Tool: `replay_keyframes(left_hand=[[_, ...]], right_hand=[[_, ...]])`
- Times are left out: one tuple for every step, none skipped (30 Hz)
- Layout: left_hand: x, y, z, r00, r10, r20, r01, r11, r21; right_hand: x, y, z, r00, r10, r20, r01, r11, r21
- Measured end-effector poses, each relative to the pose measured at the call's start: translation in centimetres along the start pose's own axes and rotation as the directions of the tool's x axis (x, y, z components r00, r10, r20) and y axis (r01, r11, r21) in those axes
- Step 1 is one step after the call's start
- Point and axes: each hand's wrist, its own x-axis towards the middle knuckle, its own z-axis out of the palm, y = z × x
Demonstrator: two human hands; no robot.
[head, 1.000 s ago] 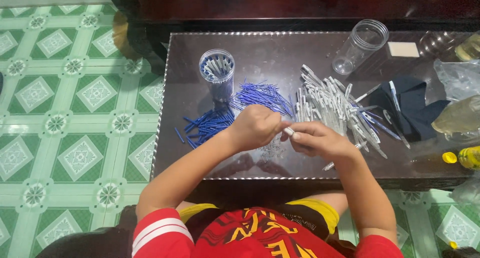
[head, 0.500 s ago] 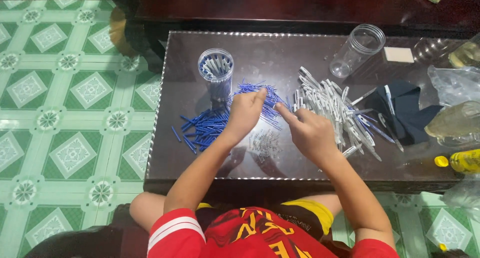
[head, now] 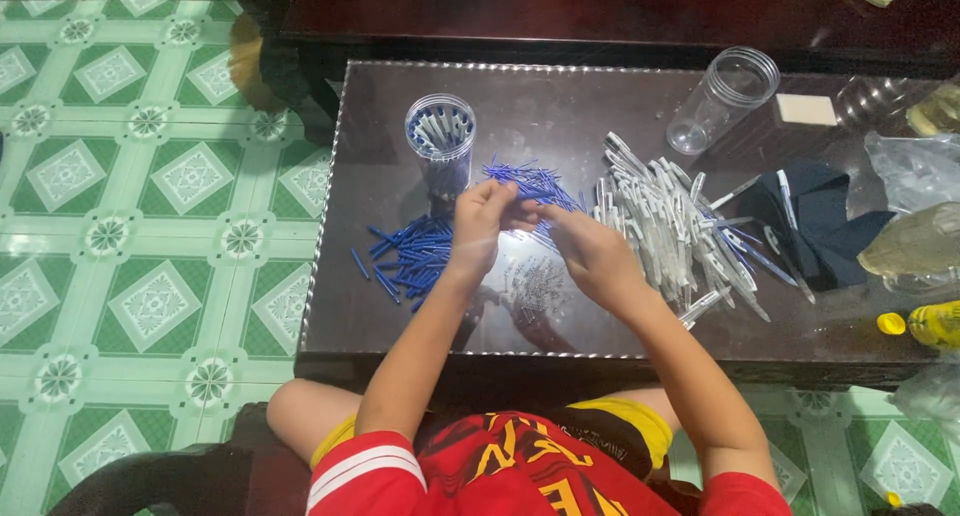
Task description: The person sits at a table and assembles pens by inserting blue ink cartridges into clear plastic pen bodies. They pick up the components from piles on the table, fit them together, and place the completed pens into a clear cylindrical container.
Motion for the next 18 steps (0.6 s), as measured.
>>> replay_keyframes(left_hand=[[0.2, -0.4, -0.3, 1.000, 0.000, 0.001, 0.000, 1.000, 0.000], [0.4, -0.8, -0.8, 1.000, 0.004, 0.010, -0.004, 1.000, 0.004], [0.5, -1.2, -1.2, 1.000, 0.007, 0.019, -0.008, 1.000, 0.009], [0.4, -1.1, -1.3, 1.000, 0.008, 0.018, -0.008, 1.000, 0.009], [0.3, -1.1, -1.3, 0.998, -0.018, 0.057, 0.018, 1.000, -0.006], [0.2, -1.1, -1.4, 0.994, -0.044, 0.098, 0.046, 0.999, -0.020], [0.2, -1.5, -1.5, 0.994, -0.046, 0.099, 0.048, 0.999, -0.020], [0.1, -1.8, -1.7, 0.993, -0.037, 0.111, 0.039, 0.999, -0.018], [0.1, -2.1, -1.9, 0.992, -0.028, 0.123, 0.031, 0.999, -0.017], [-0.1, -2.1, -2.2, 0.992, -0.027, 0.121, 0.029, 0.999, -0.017], [-0.3, -2.2, -2.5, 0.991, -0.029, 0.132, 0.035, 0.998, -0.046], [-0.6, -2.4, -2.9, 0.990, -0.031, 0.140, 0.042, 0.996, -0.075], [-1.1, -2.1, -3.5, 0.990, -0.031, 0.137, 0.042, 0.996, -0.076], [-1.7, -1.9, -4.1, 0.995, -0.042, 0.087, 0.047, 0.997, -0.054], [-2.2, -1.6, -4.7, 0.998, -0.052, 0.035, 0.053, 0.998, -0.033], [-3.0, -2.0, -6.6, 0.998, -0.051, 0.036, 0.053, 0.998, -0.035], [-3.8, -2.3, -8.5, 0.996, 0.083, -0.042, -0.067, 0.952, 0.299], [-4.6, -2.6, -10.4, 0.970, 0.234, -0.070, -0.145, 0.783, 0.605]], right_hand=[[0.1, 0.4, 0.1, 1.000, 0.000, -0.001, 0.000, 1.000, -0.001], [0.2, 0.7, 0.3, 0.999, -0.024, 0.021, 0.023, 0.999, 0.036], [0.3, 1.0, 0.5, 0.998, -0.049, 0.041, 0.045, 0.996, 0.072], [0.2, 1.3, 1.0, 0.998, -0.049, 0.042, 0.046, 0.996, 0.073], [0.1, 1.7, 1.4, 0.997, -0.027, 0.073, 0.019, 0.994, 0.109], [-0.1, 2.0, 1.7, 0.995, -0.004, 0.103, -0.011, 0.990, 0.144], [-0.3, 2.8, 2.4, 0.995, -0.002, 0.102, -0.012, 0.990, 0.143], [-0.4, 3.7, 3.2, 0.996, -0.013, 0.089, -0.001, 0.989, 0.151], [-0.5, 4.5, 3.9, 0.997, -0.024, 0.076, 0.011, 0.987, 0.158], [-0.5, 4.5, 4.0, 0.997, -0.026, 0.077, 0.013, 0.987, 0.159], [-0.6, 4.5, 4.1, 0.996, -0.020, 0.084, 0.005, 0.984, 0.176], [-0.7, 4.5, 4.2, 0.996, -0.013, 0.092, -0.005, 0.981, 0.193], [-0.8, 4.4, 4.3, 0.995, -0.015, 0.094, -0.004, 0.981, 0.195], [-1.0, 4.3, 4.4, 0.995, 0.001, 0.104, -0.022, 0.980, 0.197], [-1.2, 4.2, 4.4, 0.993, 0.017, 0.115, -0.040, 0.979, 0.199], [-1.2, 4.5, 4.5, 0.993, 0.017, 0.115, -0.040, 0.980, 0.197], [-1.3, 4.7, 4.7, 0.991, 0.041, 0.127, -0.064, 0.981, 0.184], [-1.4, 4.9, 4.9, 0.988, 0.065, 0.139, -0.088, 0.981, 0.171]])
